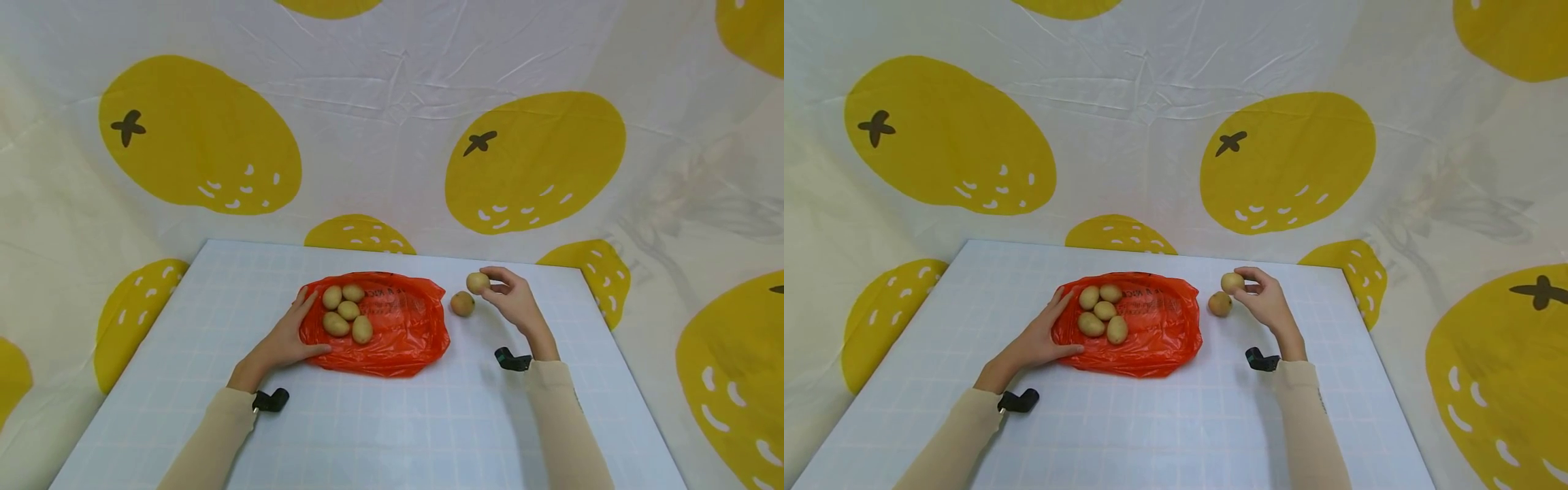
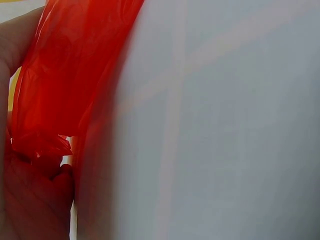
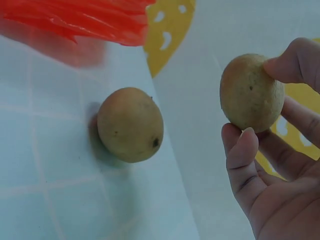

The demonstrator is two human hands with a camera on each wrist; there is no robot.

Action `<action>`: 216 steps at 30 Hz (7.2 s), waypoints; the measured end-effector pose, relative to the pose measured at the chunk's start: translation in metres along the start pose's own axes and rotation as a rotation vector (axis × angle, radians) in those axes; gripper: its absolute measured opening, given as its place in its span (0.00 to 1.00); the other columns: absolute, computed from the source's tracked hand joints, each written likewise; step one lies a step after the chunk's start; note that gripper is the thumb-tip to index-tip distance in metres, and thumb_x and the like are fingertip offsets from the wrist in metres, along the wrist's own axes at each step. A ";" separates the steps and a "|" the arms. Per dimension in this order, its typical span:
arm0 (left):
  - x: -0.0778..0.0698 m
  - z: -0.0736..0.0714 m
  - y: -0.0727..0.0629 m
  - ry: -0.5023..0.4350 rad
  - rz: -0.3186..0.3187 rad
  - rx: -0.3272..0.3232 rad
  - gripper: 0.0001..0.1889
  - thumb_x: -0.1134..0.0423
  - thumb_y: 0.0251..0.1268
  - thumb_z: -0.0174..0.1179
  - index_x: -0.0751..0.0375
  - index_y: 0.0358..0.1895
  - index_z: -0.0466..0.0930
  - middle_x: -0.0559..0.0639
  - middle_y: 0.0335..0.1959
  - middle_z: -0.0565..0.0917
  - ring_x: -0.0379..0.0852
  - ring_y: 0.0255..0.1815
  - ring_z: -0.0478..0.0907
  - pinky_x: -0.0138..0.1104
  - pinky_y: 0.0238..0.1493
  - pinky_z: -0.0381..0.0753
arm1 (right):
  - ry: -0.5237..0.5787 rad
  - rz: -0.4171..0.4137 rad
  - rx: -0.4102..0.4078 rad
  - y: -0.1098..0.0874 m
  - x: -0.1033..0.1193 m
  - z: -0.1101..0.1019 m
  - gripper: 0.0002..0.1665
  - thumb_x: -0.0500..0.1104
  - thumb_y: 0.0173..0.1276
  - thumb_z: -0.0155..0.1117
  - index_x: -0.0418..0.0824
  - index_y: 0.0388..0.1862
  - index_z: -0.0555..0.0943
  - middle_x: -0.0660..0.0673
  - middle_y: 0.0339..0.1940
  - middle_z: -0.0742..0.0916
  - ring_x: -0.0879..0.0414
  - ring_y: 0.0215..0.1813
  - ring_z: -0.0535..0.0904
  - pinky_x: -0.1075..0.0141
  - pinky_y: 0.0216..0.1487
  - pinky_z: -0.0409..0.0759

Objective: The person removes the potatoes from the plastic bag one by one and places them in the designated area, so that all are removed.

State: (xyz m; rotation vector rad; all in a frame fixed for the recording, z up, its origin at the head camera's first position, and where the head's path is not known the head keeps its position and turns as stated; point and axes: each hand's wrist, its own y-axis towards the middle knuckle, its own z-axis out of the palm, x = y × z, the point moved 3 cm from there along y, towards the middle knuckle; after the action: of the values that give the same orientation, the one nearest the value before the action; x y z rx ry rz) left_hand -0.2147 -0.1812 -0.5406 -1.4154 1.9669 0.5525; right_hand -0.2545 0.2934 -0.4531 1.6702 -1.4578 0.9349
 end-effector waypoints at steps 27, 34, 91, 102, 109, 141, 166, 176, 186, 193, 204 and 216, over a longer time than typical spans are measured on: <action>-0.004 -0.001 0.000 0.003 -0.008 -0.008 0.64 0.39 0.52 0.76 0.52 0.86 0.41 0.60 0.87 0.37 0.71 0.84 0.41 0.70 0.74 0.56 | -0.054 0.104 0.012 -0.008 -0.034 -0.007 0.30 0.49 0.73 0.68 0.41 0.71 0.76 0.36 0.71 0.78 0.40 0.61 0.81 0.64 0.56 0.80; -0.005 -0.002 0.002 -0.012 0.000 -0.007 0.64 0.40 0.53 0.76 0.52 0.85 0.41 0.58 0.87 0.37 0.70 0.85 0.41 0.69 0.75 0.56 | -0.054 0.111 -0.007 -0.006 -0.041 -0.010 0.29 0.48 0.73 0.67 0.40 0.70 0.76 0.36 0.70 0.78 0.40 0.61 0.81 0.72 0.50 0.81; -0.002 0.000 0.001 -0.016 -0.011 -0.016 0.63 0.39 0.54 0.75 0.49 0.86 0.40 0.58 0.87 0.37 0.69 0.85 0.41 0.69 0.75 0.57 | -0.176 0.252 0.070 -0.004 -0.070 0.004 0.32 0.52 0.73 0.65 0.39 0.71 0.75 0.34 0.71 0.78 0.39 0.64 0.78 0.53 0.59 0.82; -0.004 -0.001 -0.001 -0.012 -0.017 -0.011 0.64 0.40 0.53 0.76 0.51 0.86 0.40 0.60 0.87 0.37 0.69 0.85 0.41 0.70 0.75 0.56 | -0.163 0.246 0.085 -0.006 -0.073 0.003 0.36 0.57 0.74 0.65 0.39 0.73 0.73 0.33 0.72 0.77 0.37 0.67 0.77 0.54 0.59 0.84; -0.004 0.000 0.000 -0.013 -0.011 -0.011 0.63 0.41 0.54 0.75 0.52 0.86 0.40 0.60 0.87 0.37 0.70 0.85 0.41 0.70 0.75 0.55 | -0.149 0.231 0.091 -0.007 -0.072 0.002 0.37 0.56 0.73 0.66 0.38 0.73 0.72 0.34 0.73 0.76 0.37 0.67 0.78 0.55 0.56 0.85; -0.004 -0.001 0.000 -0.011 0.009 -0.026 0.64 0.40 0.53 0.76 0.53 0.85 0.40 0.61 0.86 0.36 0.71 0.84 0.41 0.69 0.76 0.54 | -0.192 0.009 0.046 -0.008 0.031 -0.003 0.42 0.52 0.72 0.69 0.45 0.79 0.64 0.34 0.76 0.73 0.35 0.70 0.75 0.39 0.64 0.80; -0.003 0.001 -0.001 -0.004 0.007 -0.037 0.62 0.39 0.53 0.76 0.58 0.84 0.46 0.62 0.86 0.38 0.72 0.84 0.43 0.70 0.74 0.56 | -0.172 -0.162 0.215 0.012 0.108 0.059 0.41 0.49 0.68 0.73 0.49 0.77 0.68 0.41 0.73 0.77 0.43 0.66 0.78 0.46 0.65 0.81; -0.003 0.002 -0.002 0.002 -0.003 -0.025 0.60 0.41 0.53 0.76 0.60 0.83 0.50 0.61 0.86 0.37 0.70 0.84 0.43 0.68 0.75 0.57 | -0.151 -0.177 0.312 0.008 0.117 0.093 0.42 0.49 0.69 0.72 0.46 0.78 0.66 0.43 0.73 0.76 0.41 0.68 0.77 0.48 0.65 0.82; -0.003 0.002 -0.001 0.005 -0.011 -0.023 0.59 0.40 0.53 0.76 0.60 0.82 0.52 0.61 0.86 0.37 0.71 0.84 0.44 0.69 0.74 0.58 | -0.136 -0.203 0.394 0.009 0.116 0.121 0.41 0.49 0.68 0.73 0.45 0.77 0.68 0.41 0.73 0.77 0.37 0.68 0.76 0.47 0.62 0.83; -0.001 0.002 -0.001 -0.002 -0.007 -0.022 0.60 0.40 0.52 0.76 0.60 0.83 0.52 0.61 0.86 0.37 0.71 0.84 0.44 0.69 0.74 0.57 | -0.112 -0.184 0.451 0.012 0.101 0.144 0.41 0.50 0.69 0.72 0.48 0.77 0.68 0.37 0.73 0.76 0.38 0.72 0.73 0.47 0.64 0.81; 0.000 0.003 0.000 -0.007 0.002 -0.019 0.60 0.38 0.52 0.76 0.59 0.83 0.52 0.60 0.86 0.36 0.71 0.84 0.43 0.69 0.74 0.58 | -0.095 -0.214 0.522 0.016 0.091 0.168 0.41 0.49 0.69 0.72 0.39 0.75 0.68 0.35 0.71 0.78 0.36 0.71 0.74 0.41 0.69 0.76; -0.002 0.002 -0.001 -0.008 -0.004 -0.013 0.60 0.39 0.52 0.76 0.60 0.83 0.51 0.61 0.86 0.36 0.71 0.84 0.43 0.69 0.75 0.57 | -0.088 -0.200 0.567 0.021 0.087 0.188 0.40 0.48 0.70 0.72 0.38 0.76 0.68 0.37 0.73 0.77 0.38 0.69 0.75 0.45 0.68 0.78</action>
State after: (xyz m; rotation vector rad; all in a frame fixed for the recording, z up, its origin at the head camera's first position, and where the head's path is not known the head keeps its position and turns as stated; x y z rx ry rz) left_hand -0.2131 -0.1783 -0.5403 -1.4222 1.9569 0.5691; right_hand -0.2554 0.0851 -0.4654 2.2395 -1.1064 1.2489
